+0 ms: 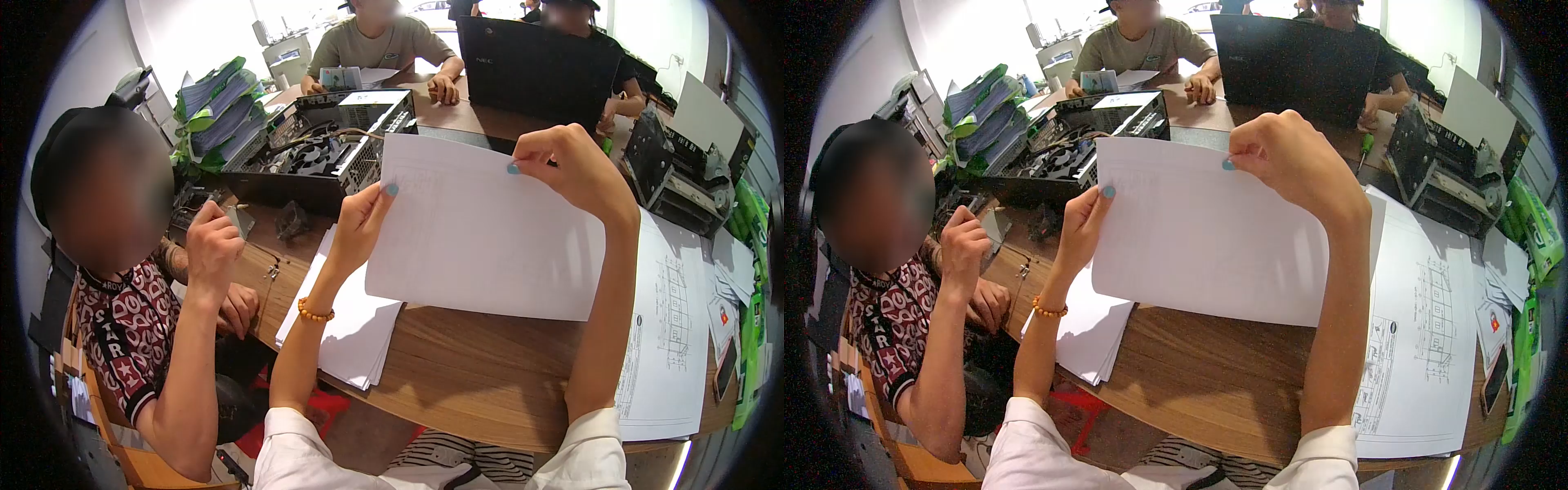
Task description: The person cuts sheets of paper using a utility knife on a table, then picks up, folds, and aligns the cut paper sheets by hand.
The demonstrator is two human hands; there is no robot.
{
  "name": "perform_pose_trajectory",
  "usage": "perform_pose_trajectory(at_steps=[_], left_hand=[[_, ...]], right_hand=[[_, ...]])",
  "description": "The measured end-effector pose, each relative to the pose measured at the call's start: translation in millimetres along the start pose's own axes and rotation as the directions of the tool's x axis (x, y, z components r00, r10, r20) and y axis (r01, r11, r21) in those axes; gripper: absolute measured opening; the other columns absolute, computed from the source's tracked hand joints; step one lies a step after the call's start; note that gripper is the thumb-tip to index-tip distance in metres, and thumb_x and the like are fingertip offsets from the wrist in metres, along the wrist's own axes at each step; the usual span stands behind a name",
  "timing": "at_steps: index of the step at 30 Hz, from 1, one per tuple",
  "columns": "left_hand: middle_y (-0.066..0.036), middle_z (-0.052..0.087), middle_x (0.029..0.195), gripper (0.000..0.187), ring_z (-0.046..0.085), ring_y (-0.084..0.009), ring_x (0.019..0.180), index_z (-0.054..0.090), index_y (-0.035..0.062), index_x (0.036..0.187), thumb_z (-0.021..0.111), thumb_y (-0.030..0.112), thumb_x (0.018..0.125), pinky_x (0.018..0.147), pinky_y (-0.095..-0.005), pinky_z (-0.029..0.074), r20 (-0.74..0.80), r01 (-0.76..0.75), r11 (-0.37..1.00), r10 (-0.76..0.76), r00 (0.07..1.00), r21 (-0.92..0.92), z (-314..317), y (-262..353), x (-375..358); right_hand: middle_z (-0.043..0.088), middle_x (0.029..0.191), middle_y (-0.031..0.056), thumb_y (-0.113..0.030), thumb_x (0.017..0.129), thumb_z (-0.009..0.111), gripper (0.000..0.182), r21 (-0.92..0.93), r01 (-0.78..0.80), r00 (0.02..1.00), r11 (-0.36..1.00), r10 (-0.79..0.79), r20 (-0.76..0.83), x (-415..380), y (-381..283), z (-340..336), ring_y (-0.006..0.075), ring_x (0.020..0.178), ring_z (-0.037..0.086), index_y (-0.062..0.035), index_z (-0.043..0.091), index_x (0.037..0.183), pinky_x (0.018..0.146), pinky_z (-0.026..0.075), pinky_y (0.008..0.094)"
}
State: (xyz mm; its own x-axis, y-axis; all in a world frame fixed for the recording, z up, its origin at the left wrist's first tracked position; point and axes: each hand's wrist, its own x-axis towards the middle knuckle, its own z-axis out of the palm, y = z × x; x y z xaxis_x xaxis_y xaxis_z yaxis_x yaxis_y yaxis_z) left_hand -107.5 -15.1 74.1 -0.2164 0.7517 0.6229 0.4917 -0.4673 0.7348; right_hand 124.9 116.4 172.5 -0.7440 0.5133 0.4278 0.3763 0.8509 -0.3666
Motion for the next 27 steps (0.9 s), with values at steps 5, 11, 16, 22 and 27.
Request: perform_pose_trajectory(at_steps=[5,11,16,22,27], left_hand=[[0.007,0.029,0.057,0.028,0.023,-0.0013,0.053,0.053,-0.0041,0.081,0.047,0.019,0.094,0.043,-0.0207,0.018,0.013,-0.012,0.999,0.012,1.000,0.034,4.7,7.8,-2.4],[0.006,0.027,0.056,0.029,0.022,-0.0016,0.052,0.050,-0.0026,0.073,0.049,0.017,0.093,0.043,-0.0220,0.017,0.066,-0.051,0.997,0.047,0.997,0.061,10.7,8.7,-6.9],[0.006,0.026,0.055,0.030,0.022,-0.0021,0.051,0.049,-0.0022,0.067,0.052,0.015,0.092,0.043,-0.0225,0.017,0.192,0.021,1.000,-0.023,0.981,0.009,7.4,8.5,-5.0],[0.007,0.042,0.058,0.014,0.030,-0.0007,0.053,0.065,-0.0042,0.087,0.057,0.008,0.088,0.044,-0.0189,0.022,0.270,0.053,0.998,-0.060,0.961,0.032,8.9,15.0,-5.3],[0.002,0.060,0.069,0.014,0.045,-0.0007,0.059,0.066,-0.0041,0.095,0.059,0.003,0.085,0.050,-0.0150,0.033,0.230,0.081,0.993,-0.099,0.968,0.087,1.5,19.3,-5.5]], right_hand=[[0.066,0.078,0.0130,-0.014,0.078,0.066,0.014,-0.058,0.187,0.952,0.981,-0.196,-0.237,8.4,-6.4,20.1,0.0222,0.069,0.064,-0.0023,0.065,0.084,0.067,0.051,0.0318],[0.066,0.078,0.0107,-0.016,0.077,0.064,0.011,0.153,0.221,0.971,0.963,-0.202,-0.130,10.5,-31.6,28.2,0.0252,0.069,0.065,-0.0102,0.068,0.086,0.066,0.052,0.0322],[0.067,0.077,0.0077,-0.014,0.077,0.064,0.011,0.052,0.301,0.832,0.952,-0.236,-0.503,13.8,-8.3,10.2,0.0181,0.069,0.065,-0.0137,0.070,0.086,0.063,0.052,0.0290],[0.065,0.072,0.0006,-0.013,0.081,0.063,0.014,0.042,0.186,0.794,0.982,-0.125,-0.594,-8.2,-3.7,-26.3,0.0066,0.064,0.060,-0.0061,0.069,0.091,0.060,0.049,0.0190],[0.067,0.075,0.0064,-0.010,0.080,0.064,0.011,0.072,0.353,0.723,0.933,-0.223,-0.654,-14.5,-31.3,-34.9,0.0124,0.063,0.062,-0.0070,0.070,0.089,0.056,0.049,0.0203]])
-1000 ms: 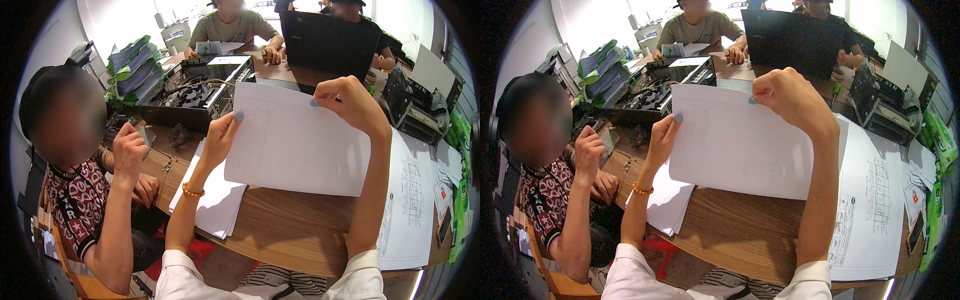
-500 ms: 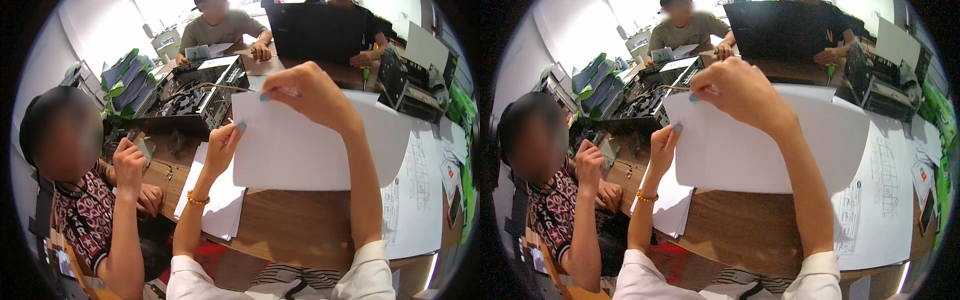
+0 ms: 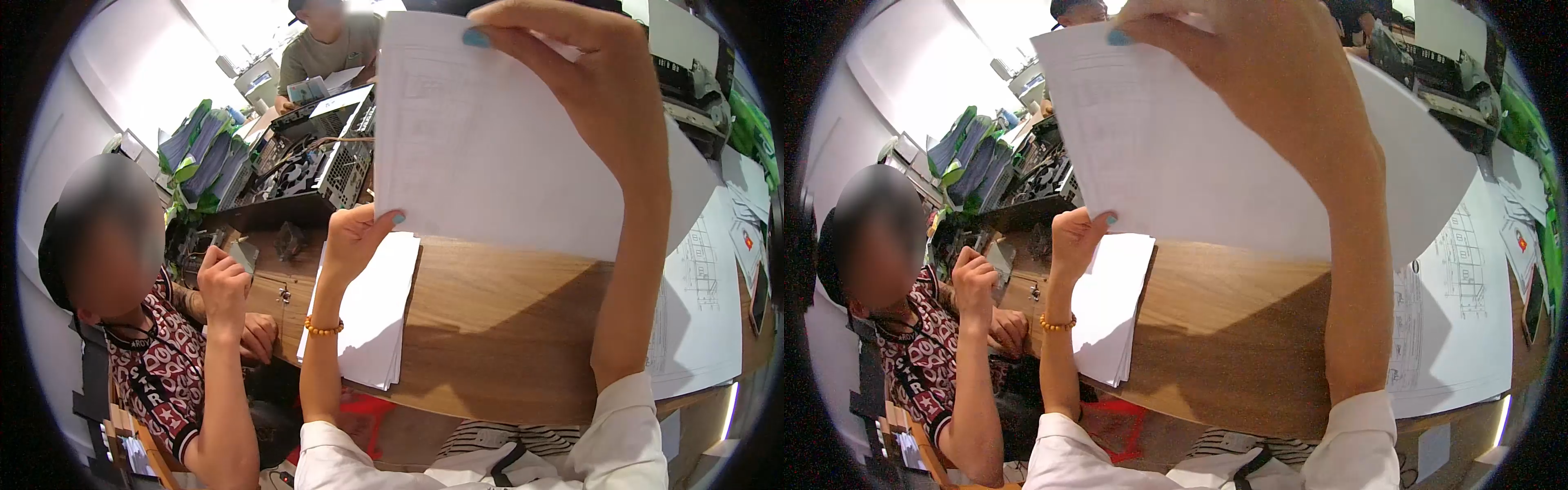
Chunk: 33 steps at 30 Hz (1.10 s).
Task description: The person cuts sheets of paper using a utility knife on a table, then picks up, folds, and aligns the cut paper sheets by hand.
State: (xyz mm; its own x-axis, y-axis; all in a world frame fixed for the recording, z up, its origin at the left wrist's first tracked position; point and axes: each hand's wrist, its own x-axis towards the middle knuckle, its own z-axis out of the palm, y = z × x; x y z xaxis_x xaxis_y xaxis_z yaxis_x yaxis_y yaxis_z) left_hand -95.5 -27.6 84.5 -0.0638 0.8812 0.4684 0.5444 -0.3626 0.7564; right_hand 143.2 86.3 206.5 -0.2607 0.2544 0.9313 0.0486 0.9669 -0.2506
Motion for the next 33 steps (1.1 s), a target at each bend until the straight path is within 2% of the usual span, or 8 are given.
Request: perform_pose_trajectory(at_steps=[6,9,12,16,17,24,28,33], left_hand=[[-0.002,0.063,0.075,0.011,0.055,-0.0049,0.066,0.067,-0.0038,0.091,0.060,-0.001,0.083,0.058,-0.0153,0.043,-0.302,-0.267,0.886,0.155,0.941,-0.379,-12.6,-9.7,7.7],[-0.006,0.065,0.079,0.013,0.059,-0.0078,0.068,0.067,-0.0032,0.088,0.061,0.008,0.084,0.062,-0.0206,0.048,-0.320,-0.308,0.885,0.196,0.927,-0.349,-45.5,12.8,19.2],[-0.005,0.065,0.080,0.014,0.059,-0.0087,0.069,0.067,0.0001,0.088,0.062,0.013,0.084,0.064,-0.0225,0.048,-0.376,-0.313,0.847,0.147,0.915,-0.429,-59.7,68.7,32.5],[-0.001,0.063,0.078,0.013,0.059,-0.0095,0.068,0.065,0.0051,0.088,0.062,0.018,0.085,0.062,-0.0228,0.046,-0.289,-0.259,0.621,0.054,0.956,-0.740,-46.2,84.7,44.4],[0.000,0.062,0.076,0.014,0.057,-0.0065,0.068,0.064,0.0047,0.084,0.062,0.019,0.086,0.060,-0.0224,0.045,-0.304,-0.189,0.637,-0.075,0.950,-0.747,-34.5,94.1,41.8],[0.001,0.055,0.064,0.037,0.042,-0.0012,0.052,0.061,-0.0016,0.075,0.052,0.030,0.091,0.044,-0.0161,0.031,-0.261,-0.213,0.821,0.082,0.962,-0.529,-18.1,87.8,26.9],[-0.008,0.061,0.077,0.052,0.059,-0.0094,0.067,0.058,-0.0038,0.091,0.039,0.044,0.094,0.058,-0.0252,0.051,-0.263,-0.182,0.804,0.033,0.964,-0.566,-6.1,117.4,11.8],[-0.014,0.063,0.094,0.051,0.064,-0.0182,0.082,0.054,-0.0048,0.104,0.036,0.042,0.095,0.073,-0.0341,0.055,-0.209,-0.313,0.751,0.234,0.950,-0.582,-21.1,105.4,15.5]], right_hand=[[0.067,0.073,0.0094,-0.006,0.078,0.064,0.009,0.080,0.268,0.942,0.960,-0.244,-0.231,3.0,-25.9,-22.5,0.0120,0.060,0.063,-0.0020,0.069,0.085,0.052,0.051,0.0221],[0.067,0.071,0.0088,-0.006,0.078,0.065,0.010,-0.172,0.087,0.959,0.981,-0.129,-0.251,17.2,-24.2,-27.5,0.0122,0.056,0.062,-0.0023,0.069,0.086,0.050,0.050,0.0221],[0.065,0.068,0.0084,-0.013,0.079,0.066,0.016,0.143,-0.219,0.962,0.965,0.238,-0.133,54.1,-31.5,-34.0,0.0122,0.053,0.060,-0.0006,0.068,0.089,0.049,0.049,0.0214],[0.064,0.067,0.0063,-0.015,0.080,0.066,0.017,0.254,-0.192,0.957,0.948,0.238,-0.168,74.6,-33.3,-20.7,0.0111,0.054,0.059,0.0003,0.068,0.088,0.048,0.047,0.0207],[0.064,0.066,0.0057,-0.015,0.080,0.066,0.017,0.209,-0.275,0.932,0.939,0.313,-0.182,77.0,-34.7,-21.1,0.0104,0.054,0.058,0.0002,0.068,0.088,0.048,0.046,0.0203],[0.062,0.064,0.0052,-0.015,0.082,0.064,0.016,0.190,-0.361,0.904,0.913,0.393,-0.171,64.4,-29.3,-36.8,0.0093,0.053,0.056,0.0006,0.068,0.083,0.047,0.044,0.0199],[0.065,0.075,0.0019,-0.018,0.078,0.069,0.022,0.158,-0.412,0.900,0.898,0.427,-0.082,59.0,6.9,-58.8,0.0066,0.063,0.059,-0.0050,0.068,0.096,0.056,0.048,0.0188],[0.065,0.080,0.0022,-0.025,0.075,0.072,0.035,0.271,-0.417,0.898,0.868,0.440,-0.026,53.5,9.0,-75.0,0.0061,0.068,0.059,-0.0027,0.065,0.102,0.059,0.047,0.0185]])
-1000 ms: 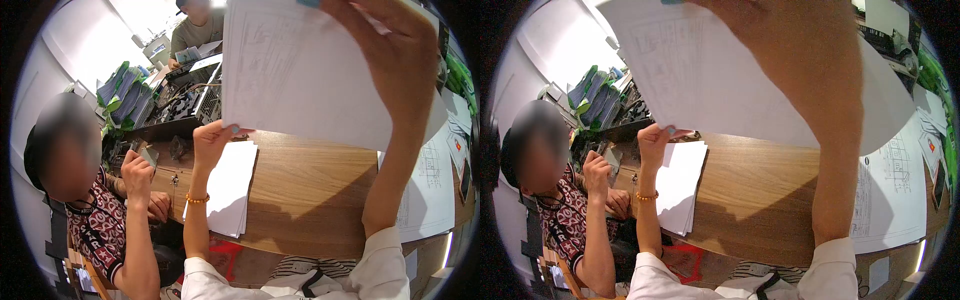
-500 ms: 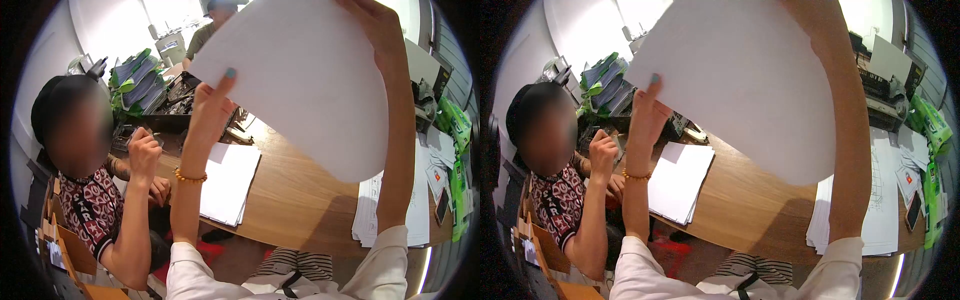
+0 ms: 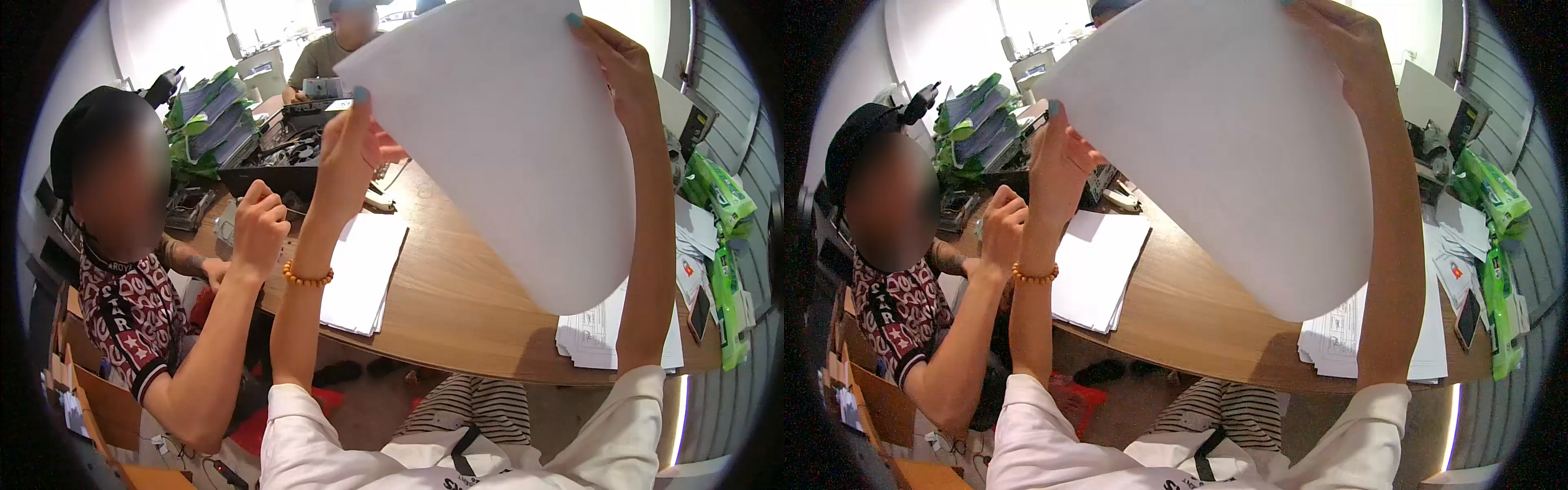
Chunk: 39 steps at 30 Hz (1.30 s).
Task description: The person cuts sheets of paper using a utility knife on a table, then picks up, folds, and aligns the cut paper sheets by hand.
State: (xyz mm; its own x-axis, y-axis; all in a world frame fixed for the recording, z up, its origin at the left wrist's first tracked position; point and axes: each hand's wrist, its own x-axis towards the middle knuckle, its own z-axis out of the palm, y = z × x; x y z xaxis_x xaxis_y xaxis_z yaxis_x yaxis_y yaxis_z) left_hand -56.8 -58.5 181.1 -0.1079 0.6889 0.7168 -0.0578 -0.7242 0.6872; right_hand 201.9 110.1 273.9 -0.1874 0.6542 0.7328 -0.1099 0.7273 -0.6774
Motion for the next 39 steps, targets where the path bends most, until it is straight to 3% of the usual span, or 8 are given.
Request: perform_pose_trajectory(at_steps=[5,9,13,14,17,22,27,39], left_hand=[[-0.019,0.062,0.102,0.045,0.064,-0.0261,0.090,0.051,-0.0025,0.115,0.036,0.035,0.096,0.080,-0.0381,0.054,-0.126,-0.104,0.988,0.118,0.985,0.112,2.0,6.4,9.4],[-0.017,0.062,0.102,0.046,0.064,-0.0249,0.090,0.050,-0.0015,0.118,0.046,0.036,0.092,0.079,-0.0358,0.053,-0.055,-0.088,0.994,0.084,0.995,-0.070,3.1,0.2,17.2],[-0.002,0.061,0.072,0.037,0.056,-0.0047,0.064,0.066,0.0001,0.090,0.063,0.036,0.083,0.061,-0.0194,0.049,-0.036,0.049,0.974,-0.042,0.998,0.220,8.5,-26.4,16.3],[0.003,0.053,0.057,0.032,0.043,0.0006,0.051,0.068,0.0007,0.078,0.066,0.033,0.082,0.047,-0.0142,0.036,-0.031,0.056,0.958,-0.049,0.998,0.281,-0.9,-37.9,16.6],[0.004,0.050,0.053,0.030,0.036,0.0007,0.047,0.068,0.0004,0.074,0.066,0.030,0.082,0.043,-0.0142,0.025,-0.141,0.084,0.962,-0.048,0.989,0.259,2.1,-50.1,11.7],[-0.007,0.065,0.076,0.031,0.061,-0.0093,0.066,0.065,-0.0039,0.085,0.064,0.027,0.084,0.068,-0.0240,0.052,-0.067,0.199,0.979,-0.196,0.978,0.050,1.7,-61.2,3.6],[-0.007,0.065,0.075,0.029,0.061,-0.0104,0.069,0.065,-0.0041,0.086,0.061,0.025,0.086,0.073,-0.0269,0.052,0.075,0.232,0.972,-0.233,0.970,0.025,-25.1,-68.9,-1.1],[-0.010,0.066,0.084,0.026,0.065,-0.0138,0.073,0.063,-0.0030,0.100,0.062,0.018,0.085,0.071,-0.0280,0.054,-0.056,0.251,0.968,-0.252,0.966,-0.010,-24.6,-78.3,-10.0]], right_hand=[[0.065,0.084,0.0013,-0.024,0.076,0.072,0.035,0.073,0.010,0.995,0.997,-0.002,-0.102,-9.7,-11.9,-5.6,0.0054,0.071,0.058,-0.0022,0.065,0.103,0.062,0.046,0.0177],[0.065,0.085,0.0009,-0.023,0.077,0.071,0.035,0.026,0.100,0.986,0.995,-0.095,-0.135,0.2,1.6,-16.6,0.0046,0.070,0.057,-0.0015,0.064,0.103,0.062,0.046,0.0188],[0.065,0.086,0.0011,-0.021,0.077,0.071,0.033,0.063,0.056,0.981,0.996,-0.043,-0.190,-1.9,-6.1,-9.2,0.0044,0.070,0.057,-0.0012,0.064,0.103,0.061,0.046,0.0188],[0.065,0.085,0.0011,-0.020,0.077,0.071,0.032,0.070,0.074,0.984,0.995,-0.061,-0.170,-4.7,-9.4,-6.9,0.0045,0.069,0.057,-0.0013,0.065,0.102,0.060,0.046,0.0183],[0.065,0.081,0.0011,-0.018,0.077,0.072,0.029,0.043,0.124,0.984,0.991,-0.118,-0.136,-15.9,-14.9,3.5,0.0052,0.066,0.057,-0.0011,0.065,0.100,0.058,0.047,0.0188],[0.065,0.076,0.0026,-0.016,0.076,0.071,0.022,0.108,0.096,0.989,0.990,-0.083,-0.122,-20.3,-15.6,13.0,0.0059,0.063,0.058,-0.0026,0.068,0.094,0.055,0.049,0.0189],[0.066,0.077,0.0053,-0.017,0.076,0.071,0.026,0.115,-0.006,1.000,0.993,0.004,0.020,-28.6,-18.5,11.7,0.0070,0.061,0.059,-0.0014,0.067,0.097,0.054,0.050,0.0202],[0.066,0.079,0.0073,-0.018,0.077,0.071,0.026,0.286,-0.016,0.996,0.958,0.039,-0.076,-32.3,14.9,19.5,0.0092,0.062,0.060,0.0004,0.067,0.094,0.056,0.051,0.0211]])
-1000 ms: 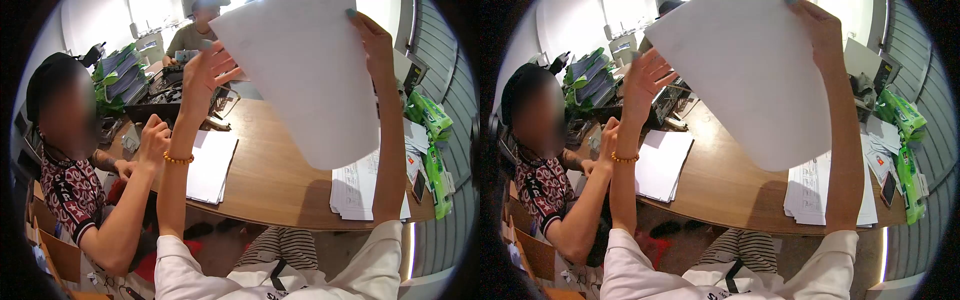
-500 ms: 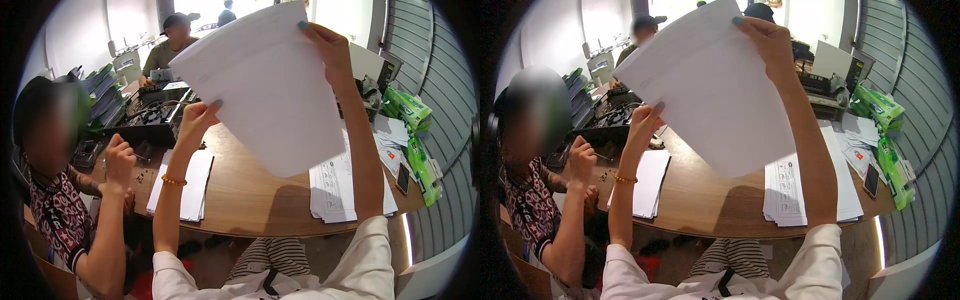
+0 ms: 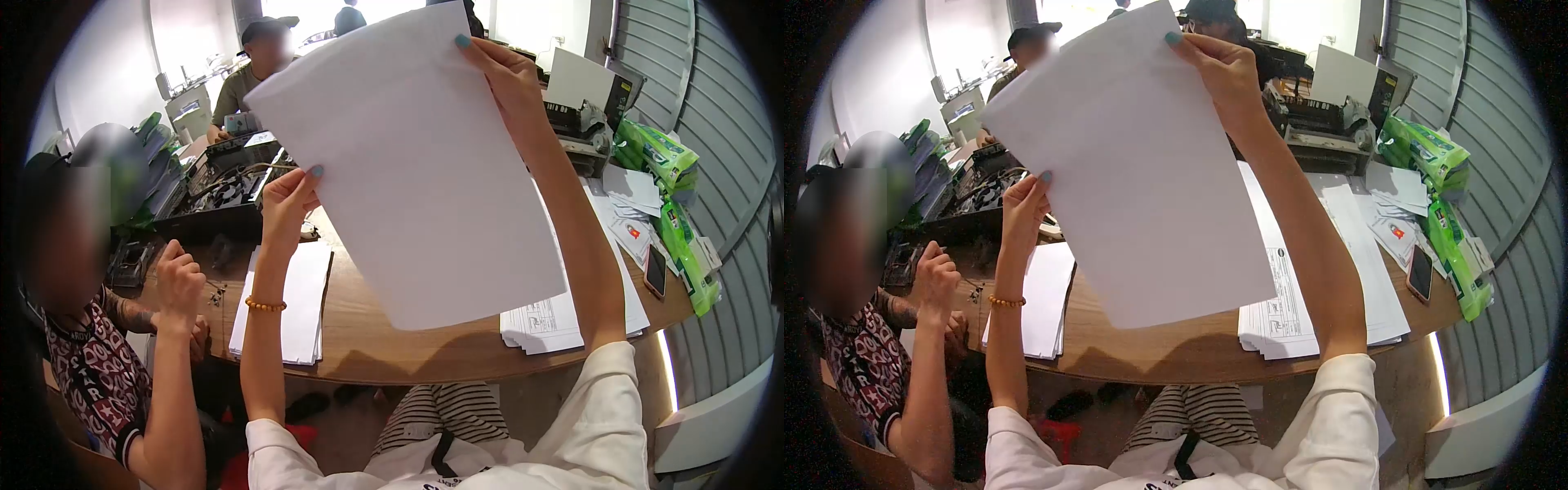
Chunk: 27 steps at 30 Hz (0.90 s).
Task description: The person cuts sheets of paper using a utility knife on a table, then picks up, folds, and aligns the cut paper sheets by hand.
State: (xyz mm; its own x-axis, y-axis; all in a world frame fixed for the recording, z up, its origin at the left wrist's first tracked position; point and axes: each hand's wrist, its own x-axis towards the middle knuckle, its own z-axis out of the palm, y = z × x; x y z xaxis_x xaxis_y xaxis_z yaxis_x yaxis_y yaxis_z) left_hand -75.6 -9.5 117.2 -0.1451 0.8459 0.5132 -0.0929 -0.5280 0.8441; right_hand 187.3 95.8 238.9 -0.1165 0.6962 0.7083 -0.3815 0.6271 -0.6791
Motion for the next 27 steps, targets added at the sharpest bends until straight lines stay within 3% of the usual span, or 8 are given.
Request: perform_pose_trajectory(at_steps=[2,6,16,18,19,21,24,27], left_hand=[[-0.010,0.066,0.082,0.027,0.064,-0.0132,0.071,0.063,-0.0033,0.098,0.062,0.020,0.085,0.068,-0.0268,0.054,0.079,0.054,0.981,-0.040,0.996,-0.187,3.8,0.4,-3.8],[-0.008,0.066,0.081,0.028,0.064,-0.0117,0.068,0.064,-0.0037,0.095,0.061,0.023,0.086,0.065,-0.0253,0.054,0.079,0.090,0.995,-0.092,0.993,0.035,6.4,-3.1,-7.7],[-0.008,0.066,0.081,0.026,0.061,-0.0095,0.066,0.063,-0.0038,0.095,0.061,0.020,0.086,0.058,-0.0213,0.049,0.078,0.127,0.991,-0.124,0.989,-0.034,-16.6,-20.9,6.7],[-0.008,0.066,0.083,0.025,0.061,-0.0100,0.068,0.063,-0.0035,0.095,0.061,0.020,0.086,0.060,-0.0217,0.050,0.046,0.100,0.991,-0.096,0.994,-0.093,-21.3,-26.5,10.2],[-0.009,0.066,0.085,0.025,0.062,-0.0104,0.069,0.063,-0.0032,0.096,0.061,0.020,0.086,0.061,-0.0221,0.050,0.011,0.066,0.986,-0.065,0.998,-0.151,-25.0,-28.6,11.7],[-0.008,0.066,0.085,0.025,0.062,-0.0106,0.072,0.063,-0.0030,0.096,0.061,0.020,0.086,0.064,-0.0231,0.050,-0.001,0.091,0.988,-0.092,0.996,-0.122,-30.3,-27.2,12.1],[-0.007,0.066,0.088,0.026,0.062,-0.0112,0.077,0.062,-0.0028,0.098,0.060,0.021,0.086,0.069,-0.0253,0.051,-0.061,0.137,0.987,-0.142,0.988,-0.082,-30.0,-30.1,11.4],[-0.009,0.065,0.091,0.023,0.063,-0.0126,0.078,0.061,-0.0023,0.097,0.060,0.018,0.087,0.072,-0.0266,0.051,0.096,0.240,0.952,-0.225,0.970,-0.190,-28.0,-34.2,5.9]], right_hand=[[0.066,0.079,0.0073,-0.018,0.077,0.071,0.026,0.017,-0.003,1.000,1.000,0.003,-0.019,-0.8,3.8,-2.1,0.0091,0.062,0.060,0.0004,0.067,0.094,0.056,0.051,0.0214],[0.066,0.077,0.0077,-0.020,0.078,0.070,0.027,0.085,-0.008,1.000,0.996,0.008,0.000,-2.8,15.8,-5.5,0.0096,0.061,0.060,0.0004,0.067,0.095,0.055,0.052,0.0225],[0.061,0.070,0.0024,-0.022,0.079,0.070,0.031,-0.023,-0.047,0.991,0.999,0.049,0.123,-12.0,18.6,-10.8,0.0047,0.051,0.050,0.0010,0.065,0.100,0.045,0.039,0.0160],[0.063,0.072,0.0050,-0.025,0.082,0.066,0.033,-0.318,-0.232,0.953,0.919,0.280,0.115,-21.4,9.0,-8.3,0.0069,0.054,0.056,0.0013,0.064,0.101,0.050,0.047,0.0175],[0.063,0.072,0.0050,-0.025,0.082,0.066,0.033,-0.319,-0.235,0.952,0.918,0.284,0.116,-21.0,14.0,-13.7,0.0069,0.054,0.056,0.0013,0.064,0.101,0.050,0.047,0.0175],[0.066,0.078,0.0085,-0.029,0.083,0.064,0.036,-0.476,-0.246,0.802,0.845,0.453,0.390,-20.4,26.6,-30.1,0.0113,0.062,0.063,0.0019,0.063,0.102,0.059,0.054,0.0240],[0.067,0.081,0.0109,-0.030,0.083,0.064,0.037,-0.404,-0.234,0.816,0.884,0.404,0.413,-25.6,37.0,-36.5,0.0153,0.069,0.066,0.0019,0.063,0.103,0.067,0.055,0.0301],[0.067,0.081,0.0131,-0.036,0.079,0.066,0.044,-0.355,-0.190,0.869,0.915,0.325,0.373,-30.1,47.2,-38.1,0.0174,0.068,0.067,0.0014,0.064,0.101,0.067,0.055,0.0331]])
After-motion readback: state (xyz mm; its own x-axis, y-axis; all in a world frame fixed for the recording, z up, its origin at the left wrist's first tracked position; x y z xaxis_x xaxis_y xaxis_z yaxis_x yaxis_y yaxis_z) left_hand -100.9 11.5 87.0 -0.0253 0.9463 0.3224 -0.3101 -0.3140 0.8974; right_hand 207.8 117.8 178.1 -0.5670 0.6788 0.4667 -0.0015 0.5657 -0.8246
